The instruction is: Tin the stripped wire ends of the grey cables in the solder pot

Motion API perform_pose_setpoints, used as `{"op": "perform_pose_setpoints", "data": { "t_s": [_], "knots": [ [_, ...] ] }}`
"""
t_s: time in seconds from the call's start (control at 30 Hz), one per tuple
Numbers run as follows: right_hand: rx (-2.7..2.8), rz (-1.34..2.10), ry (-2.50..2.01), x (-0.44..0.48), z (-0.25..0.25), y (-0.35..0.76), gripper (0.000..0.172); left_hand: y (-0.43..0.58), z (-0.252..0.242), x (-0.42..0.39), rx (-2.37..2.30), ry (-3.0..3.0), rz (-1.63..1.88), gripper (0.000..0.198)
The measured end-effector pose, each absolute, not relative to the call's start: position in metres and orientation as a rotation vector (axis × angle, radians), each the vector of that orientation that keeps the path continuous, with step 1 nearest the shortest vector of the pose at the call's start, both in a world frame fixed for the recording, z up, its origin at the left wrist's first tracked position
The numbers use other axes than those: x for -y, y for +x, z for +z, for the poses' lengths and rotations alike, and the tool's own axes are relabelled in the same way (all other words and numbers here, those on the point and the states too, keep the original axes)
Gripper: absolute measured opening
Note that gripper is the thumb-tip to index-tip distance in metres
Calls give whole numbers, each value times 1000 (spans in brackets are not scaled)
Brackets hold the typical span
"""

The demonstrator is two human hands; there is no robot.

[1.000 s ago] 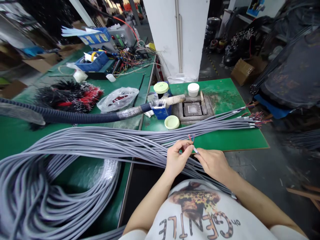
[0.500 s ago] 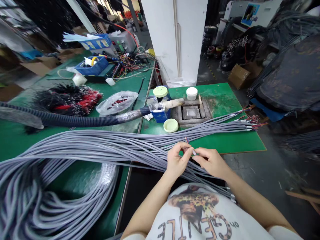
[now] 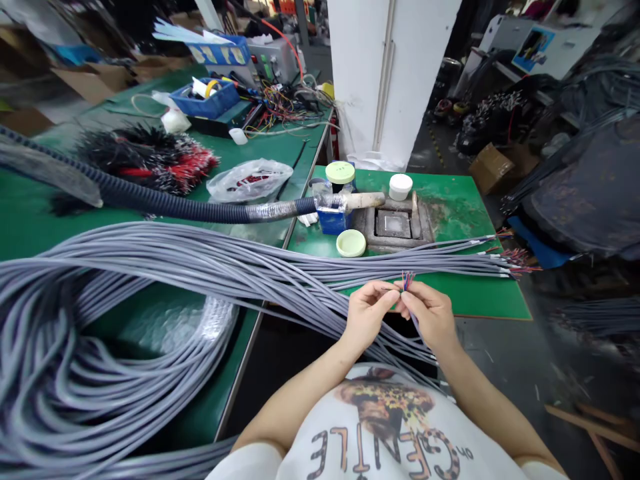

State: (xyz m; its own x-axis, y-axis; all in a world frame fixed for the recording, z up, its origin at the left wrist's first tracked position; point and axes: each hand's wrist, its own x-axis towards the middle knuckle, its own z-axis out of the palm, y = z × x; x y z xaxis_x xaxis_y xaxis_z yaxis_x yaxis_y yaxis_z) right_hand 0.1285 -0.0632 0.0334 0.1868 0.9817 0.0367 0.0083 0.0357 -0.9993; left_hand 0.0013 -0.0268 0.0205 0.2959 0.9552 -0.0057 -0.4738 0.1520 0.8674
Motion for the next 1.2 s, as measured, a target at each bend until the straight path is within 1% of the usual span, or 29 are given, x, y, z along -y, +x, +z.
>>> {"op": "perform_pose_setpoints", "data": {
  "t_s": [0.07,0.13,0.37,0.6,0.87,0.97,1.07,1.13,1.2],
  "knots": [
    [1146,915,-1308,64,35,128,16,2,22,26,-645,831,1150,17],
    [1168,875,-1322,64,37,129,15,1,24,25,-628,813,1156,18],
    [1110,1006,-1277,58,43,130,8,-7,24,22,-566,884,1145,20],
    [1049,1090,-1228,51,44,130,6,-10,16,19,-603,1069,1149,22],
    [1195,1076,-1293,49,50,128,7,-21,24,12,-667,1228,1154,22],
    [1075,1201,-1187,49,48,124,9,-21,24,12,-689,1279,1203,21],
    [967,1378,-1058,48,46,123,14,-20,21,13,-680,1275,1212,20],
    [999,1443,-1037,46,45,125,17,-21,21,13,-675,1284,1231,20],
    [1083,1426,-1062,44,45,126,18,-23,23,12,-675,1330,1285,18]
  ]
}}
